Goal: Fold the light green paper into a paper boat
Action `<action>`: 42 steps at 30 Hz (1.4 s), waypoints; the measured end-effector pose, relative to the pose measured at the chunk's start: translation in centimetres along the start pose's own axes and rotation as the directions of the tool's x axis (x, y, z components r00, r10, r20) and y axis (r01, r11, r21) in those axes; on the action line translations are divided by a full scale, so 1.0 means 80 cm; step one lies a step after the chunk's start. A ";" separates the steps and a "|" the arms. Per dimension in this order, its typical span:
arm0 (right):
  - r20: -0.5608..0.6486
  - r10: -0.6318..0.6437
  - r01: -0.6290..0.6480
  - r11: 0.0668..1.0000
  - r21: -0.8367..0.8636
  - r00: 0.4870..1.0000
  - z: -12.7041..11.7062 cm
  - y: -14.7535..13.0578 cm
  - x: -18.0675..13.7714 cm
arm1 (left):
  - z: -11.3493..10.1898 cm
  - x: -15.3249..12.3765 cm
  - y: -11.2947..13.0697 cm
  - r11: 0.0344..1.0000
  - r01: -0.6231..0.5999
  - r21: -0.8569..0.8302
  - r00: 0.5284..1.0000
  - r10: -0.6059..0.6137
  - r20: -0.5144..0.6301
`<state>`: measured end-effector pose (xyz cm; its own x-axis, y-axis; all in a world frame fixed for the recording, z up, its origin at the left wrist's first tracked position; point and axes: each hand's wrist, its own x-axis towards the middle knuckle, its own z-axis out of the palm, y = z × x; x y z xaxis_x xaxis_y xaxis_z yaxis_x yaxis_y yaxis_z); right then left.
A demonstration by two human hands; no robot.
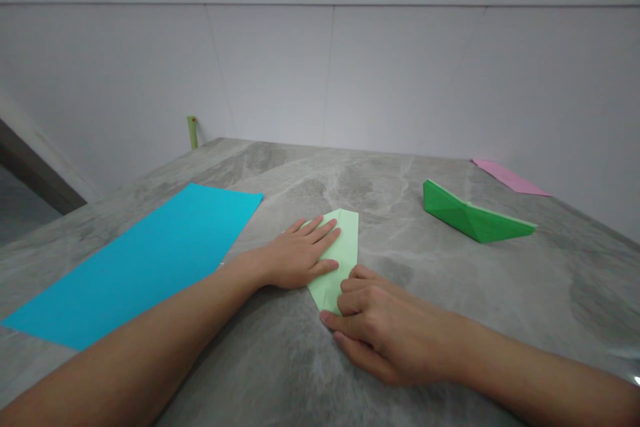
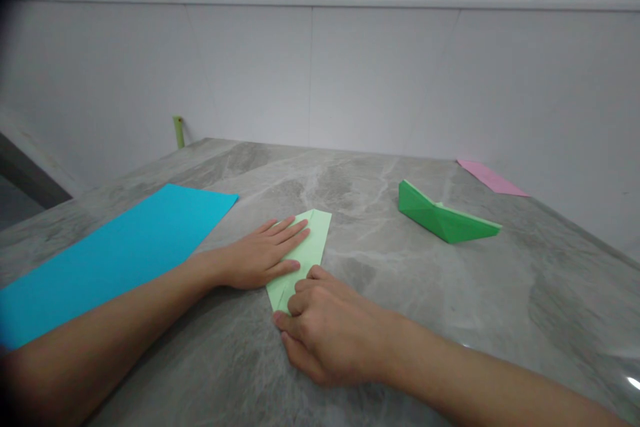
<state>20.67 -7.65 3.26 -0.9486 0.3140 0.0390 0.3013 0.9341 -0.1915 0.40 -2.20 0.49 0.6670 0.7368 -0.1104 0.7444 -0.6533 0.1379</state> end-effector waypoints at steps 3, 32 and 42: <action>0.006 0.009 -0.010 1.000 0.021 1.000 0.000 0.000 -0.001 | -0.002 -0.001 0.001 1.000 -0.005 0.008 1.000 0.005 0.010; -0.365 0.576 -0.485 0.816 0.315 0.731 0.017 0.100 -0.015 | -0.001 -0.005 0.008 0.994 0.110 -0.003 0.993 -0.110 -0.031; -0.400 0.575 -0.449 0.814 0.369 0.714 0.017 0.102 -0.015 | -0.004 -0.005 0.008 0.995 0.096 -0.018 0.995 -0.096 -0.020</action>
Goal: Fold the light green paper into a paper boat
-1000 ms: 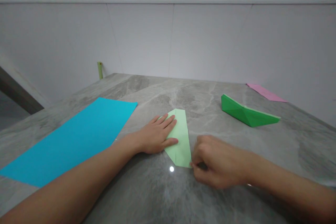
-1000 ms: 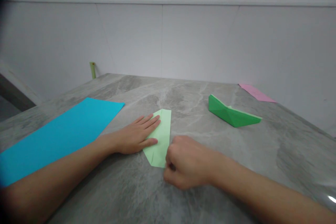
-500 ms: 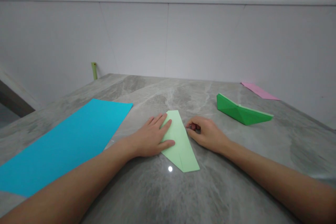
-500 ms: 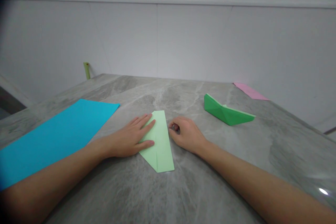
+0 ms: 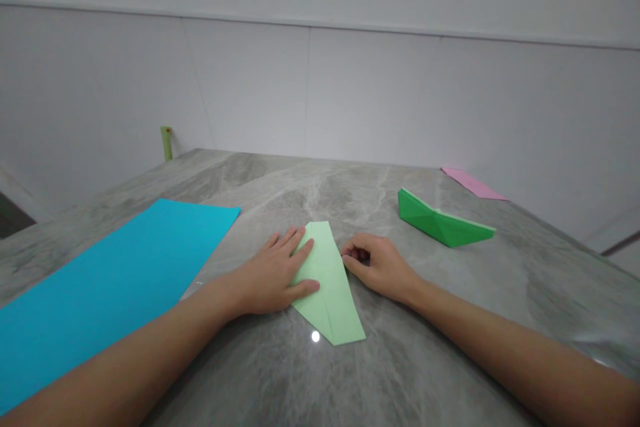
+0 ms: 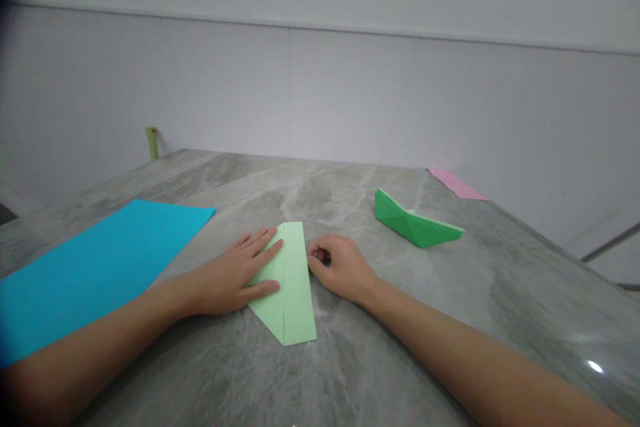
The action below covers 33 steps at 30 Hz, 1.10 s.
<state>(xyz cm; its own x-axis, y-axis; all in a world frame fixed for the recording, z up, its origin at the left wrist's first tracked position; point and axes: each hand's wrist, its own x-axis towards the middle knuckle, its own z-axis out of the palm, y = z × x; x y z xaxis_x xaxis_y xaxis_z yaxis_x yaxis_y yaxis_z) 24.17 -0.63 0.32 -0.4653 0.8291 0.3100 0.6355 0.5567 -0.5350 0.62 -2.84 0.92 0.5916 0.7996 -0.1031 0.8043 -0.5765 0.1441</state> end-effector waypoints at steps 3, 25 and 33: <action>-0.016 -0.003 0.003 1.000 0.028 1.000 -0.001 -0.002 -0.001 | 0.000 -0.001 0.001 1.000 -0.024 -0.007 1.000 0.024 -0.002; -0.061 0.074 -0.064 0.986 0.157 0.995 0.004 -0.006 -0.002 | 0.002 0.002 -0.001 0.998 -0.053 -0.016 0.998 0.052 -0.026; -0.076 0.200 -0.120 0.806 0.579 0.977 0.007 -0.004 -0.003 | -0.002 -0.001 0.008 0.993 -0.118 -0.016 0.993 0.118 0.009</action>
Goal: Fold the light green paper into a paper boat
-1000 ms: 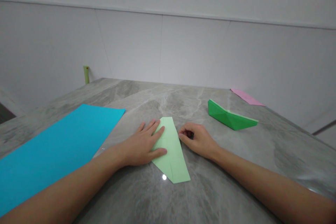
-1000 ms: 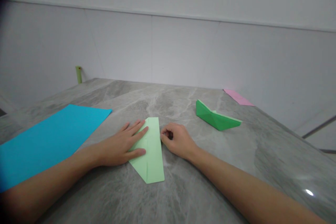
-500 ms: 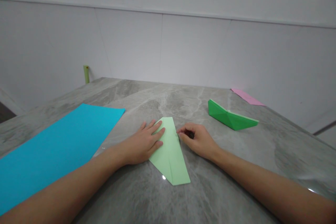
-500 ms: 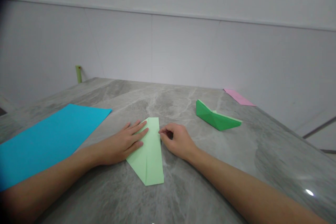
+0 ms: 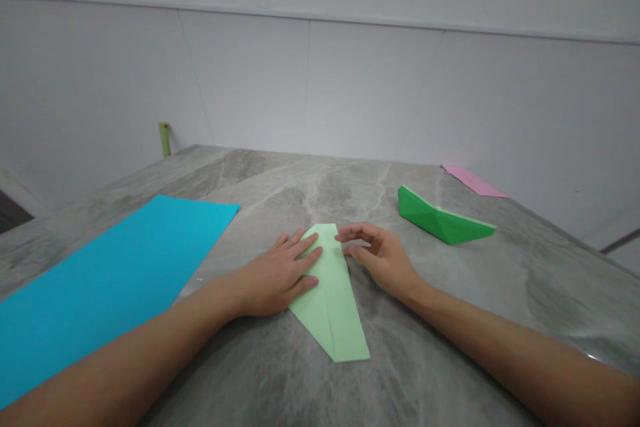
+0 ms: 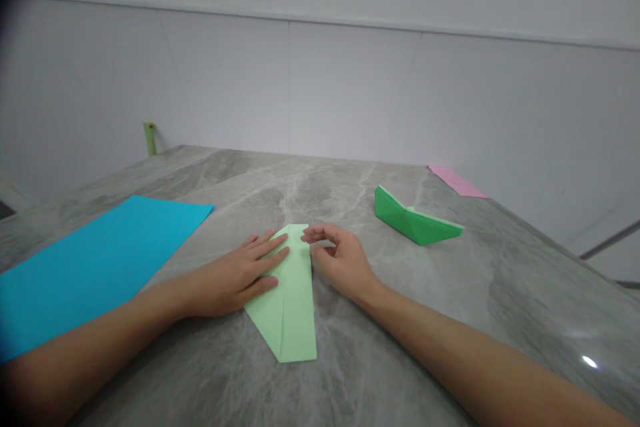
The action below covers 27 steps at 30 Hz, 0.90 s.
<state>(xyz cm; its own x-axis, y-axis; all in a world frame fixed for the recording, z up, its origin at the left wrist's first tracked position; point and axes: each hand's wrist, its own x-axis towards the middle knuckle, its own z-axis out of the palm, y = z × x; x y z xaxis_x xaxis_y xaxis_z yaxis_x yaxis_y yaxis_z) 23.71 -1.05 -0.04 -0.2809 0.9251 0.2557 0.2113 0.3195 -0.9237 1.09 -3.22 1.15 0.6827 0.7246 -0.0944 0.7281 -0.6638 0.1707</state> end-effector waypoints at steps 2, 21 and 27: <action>0.008 0.096 -0.096 0.978 0.183 0.995 -0.001 -0.001 0.003 | -0.004 -0.001 0.002 1.000 -0.009 0.003 1.000 0.009 0.013; 0.091 -0.104 0.137 0.668 -0.732 0.990 -0.002 0.005 0.006 | -0.005 -0.005 0.007 0.990 -0.126 -0.056 0.988 0.120 -0.099; 0.128 -0.125 0.178 0.648 -0.740 0.984 -0.002 0.007 0.005 | -0.004 -0.004 0.007 0.999 -0.020 -0.039 1.000 0.020 0.024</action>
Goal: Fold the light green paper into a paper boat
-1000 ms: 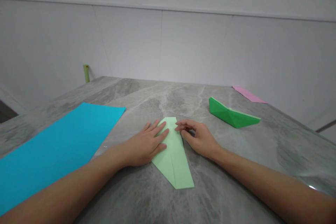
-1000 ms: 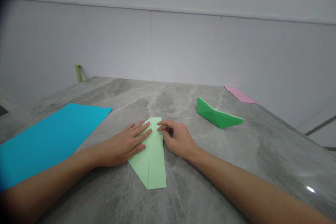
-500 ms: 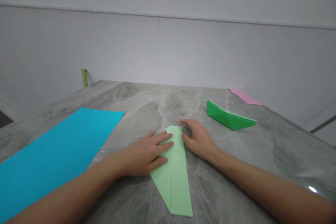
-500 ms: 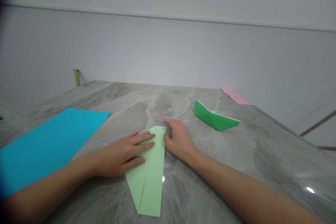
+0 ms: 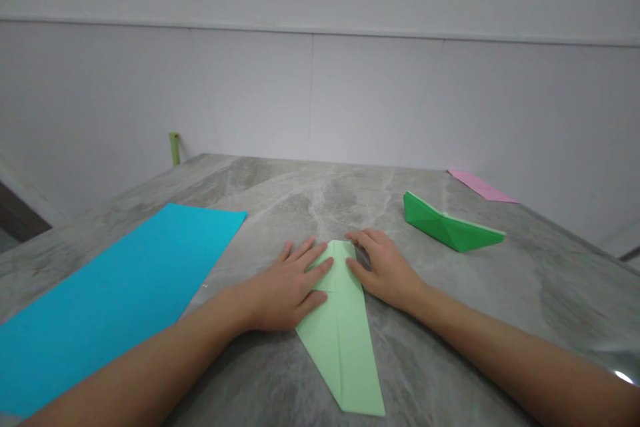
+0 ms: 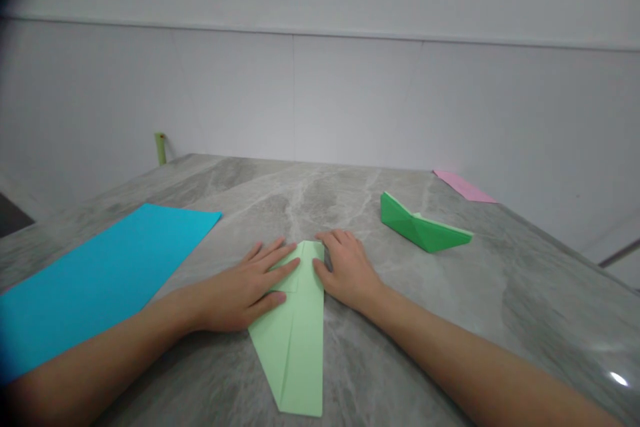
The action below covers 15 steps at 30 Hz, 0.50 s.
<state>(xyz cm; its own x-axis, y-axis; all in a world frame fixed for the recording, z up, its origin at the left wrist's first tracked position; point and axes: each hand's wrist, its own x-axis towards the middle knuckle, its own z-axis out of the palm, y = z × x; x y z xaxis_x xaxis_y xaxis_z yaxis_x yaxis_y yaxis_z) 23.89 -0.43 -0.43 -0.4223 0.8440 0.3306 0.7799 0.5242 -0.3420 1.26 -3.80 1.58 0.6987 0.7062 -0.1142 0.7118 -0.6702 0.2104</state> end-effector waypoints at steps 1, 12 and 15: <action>0.003 -0.009 0.009 1.000 -0.009 1.000 0.000 0.000 0.000 | 0.000 0.000 0.000 1.000 0.004 -0.006 1.000 -0.004 0.010; 0.066 -0.044 0.055 0.982 -0.179 0.997 -0.009 -0.013 -0.007 | -0.007 -0.006 0.013 0.999 -0.028 -0.037 0.999 0.029 0.021; 0.044 -0.024 0.032 0.979 -0.204 0.999 -0.009 -0.015 -0.008 | -0.006 -0.007 0.018 0.998 -0.036 -0.042 0.999 0.036 0.020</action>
<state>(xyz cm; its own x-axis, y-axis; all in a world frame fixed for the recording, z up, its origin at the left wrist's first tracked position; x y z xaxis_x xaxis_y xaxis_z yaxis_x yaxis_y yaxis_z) 23.51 -1.69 0.38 -0.4606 0.8354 0.2999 0.8436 0.5171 -0.1448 1.86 -5.02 2.42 0.7255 0.6766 -0.1261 0.6828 -0.6846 0.2550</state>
